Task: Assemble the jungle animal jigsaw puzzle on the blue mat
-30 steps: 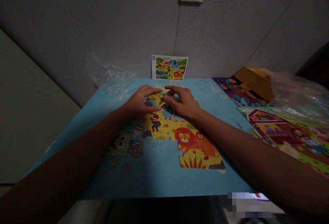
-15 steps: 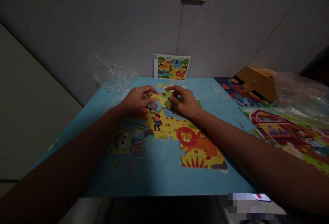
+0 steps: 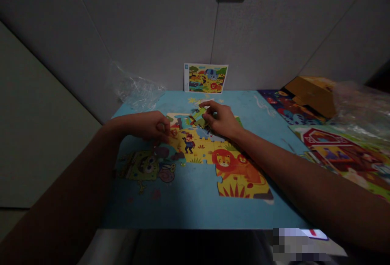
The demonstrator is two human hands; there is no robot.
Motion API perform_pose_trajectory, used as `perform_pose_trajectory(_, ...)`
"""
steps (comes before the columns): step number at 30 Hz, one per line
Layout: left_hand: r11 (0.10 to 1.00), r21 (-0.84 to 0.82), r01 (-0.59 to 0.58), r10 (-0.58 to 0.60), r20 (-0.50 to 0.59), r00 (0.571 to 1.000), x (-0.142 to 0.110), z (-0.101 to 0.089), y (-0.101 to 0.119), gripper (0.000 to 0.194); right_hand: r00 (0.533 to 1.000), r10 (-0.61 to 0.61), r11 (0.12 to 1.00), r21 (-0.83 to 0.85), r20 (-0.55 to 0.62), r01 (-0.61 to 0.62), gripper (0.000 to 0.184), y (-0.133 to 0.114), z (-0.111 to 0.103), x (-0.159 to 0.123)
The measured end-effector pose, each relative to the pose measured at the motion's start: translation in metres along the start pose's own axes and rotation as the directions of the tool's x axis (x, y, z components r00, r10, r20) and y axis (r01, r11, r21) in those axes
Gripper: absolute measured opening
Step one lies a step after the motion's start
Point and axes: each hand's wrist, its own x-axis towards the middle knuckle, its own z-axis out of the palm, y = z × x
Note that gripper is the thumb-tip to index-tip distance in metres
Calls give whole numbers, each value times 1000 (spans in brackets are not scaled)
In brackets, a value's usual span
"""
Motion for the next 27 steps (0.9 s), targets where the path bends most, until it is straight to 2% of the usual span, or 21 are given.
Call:
perform_pose_trajectory(3,998,30,47,-49,59,997,-7,-3,-1,24,1000,-4,1000,-4,1,4,34,1,0,0)
perform_pose_trajectory(7,992,85,89,-96,74,993,-12,-4,0,24,1000,-2,1000,-8,-3,2,35,1,1,0)
perform_pose_trajectory(12,978,158,133,-132,-13,991,-9,-1,4,24,1000,0,1000,-12,-2,0,35,0,1,0)
perform_pose_trajectory(18,971,173,168,-171,4,985,-3,2,5,22,1000,5,1000,-10,-4,-5,34,0,2,1)
perform_pose_trajectory(24,919,290,269,-262,-62,963,-2,3,8,36,1000,1,999,-33,-1,-1,35,1,2,2)
perform_pose_trajectory(27,923,299,242,-229,-79,970,-1,4,10,38,1000,2,999,-35,-3,-2,35,2,2,1)
